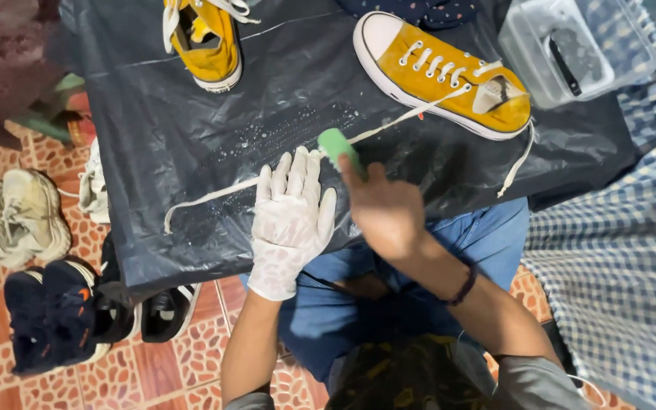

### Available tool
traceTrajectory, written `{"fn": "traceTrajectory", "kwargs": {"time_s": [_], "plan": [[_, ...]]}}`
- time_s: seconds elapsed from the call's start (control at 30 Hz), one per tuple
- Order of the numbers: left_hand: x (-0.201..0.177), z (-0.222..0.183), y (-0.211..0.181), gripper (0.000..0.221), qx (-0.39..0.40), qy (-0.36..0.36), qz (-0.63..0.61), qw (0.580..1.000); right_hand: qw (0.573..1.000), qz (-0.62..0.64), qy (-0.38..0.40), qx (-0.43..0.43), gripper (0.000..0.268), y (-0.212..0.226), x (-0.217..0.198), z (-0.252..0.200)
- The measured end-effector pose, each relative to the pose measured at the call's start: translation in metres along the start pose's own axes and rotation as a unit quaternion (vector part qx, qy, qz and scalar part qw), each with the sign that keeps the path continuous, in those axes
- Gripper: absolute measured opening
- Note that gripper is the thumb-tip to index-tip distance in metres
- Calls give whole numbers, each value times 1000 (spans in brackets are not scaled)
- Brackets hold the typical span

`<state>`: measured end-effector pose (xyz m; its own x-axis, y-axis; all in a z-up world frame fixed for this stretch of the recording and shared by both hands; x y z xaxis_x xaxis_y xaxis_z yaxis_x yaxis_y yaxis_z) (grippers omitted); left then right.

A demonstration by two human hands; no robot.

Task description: Cleaning a white shoelace using a small brush and cleaning solution on a protective plastic sheet.

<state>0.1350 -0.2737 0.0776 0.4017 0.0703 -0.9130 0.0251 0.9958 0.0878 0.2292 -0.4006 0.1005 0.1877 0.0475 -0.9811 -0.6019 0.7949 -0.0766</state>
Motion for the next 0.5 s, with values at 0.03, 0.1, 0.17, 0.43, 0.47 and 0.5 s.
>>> {"fn": "traceTrajectory", "kwargs": {"time_s": [0.03, 0.1, 0.17, 0.43, 0.47, 0.5], "plan": [[-1, 1, 0, 59, 3, 1, 1, 1000, 993, 40, 100, 47, 64, -9, -8, 5], [-1, 0, 0, 59, -14, 2, 7, 1000, 974, 76, 200, 74, 53, -29, -9, 16], [2, -2, -1, 60, -15, 3, -2, 1000, 989, 20, 100, 112, 48, -55, 6, 21], [7, -3, 1, 60, -6, 15, -7, 1000, 993, 31, 87, 74, 54, -5, -11, 5], [7, -2, 0, 60, -12, 11, 3, 1000, 969, 47, 217, 113, 57, -13, -13, 17], [5, -2, 0, 60, -14, 11, 2, 1000, 969, 46, 216, 111, 57, -30, 2, 21]]}}
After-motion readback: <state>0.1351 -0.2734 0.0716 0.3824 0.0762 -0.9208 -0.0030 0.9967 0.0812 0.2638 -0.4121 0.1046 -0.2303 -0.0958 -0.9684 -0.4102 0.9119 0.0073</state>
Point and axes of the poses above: each hand's wrist, its own z-axis towards the middle knuckle, its own x-axis out of the palm, y = z × x, the point moved 2 cm from there along z, towards the middle knuckle, and after that the axes turned 15 degrees about x, right-handed, at the moved point
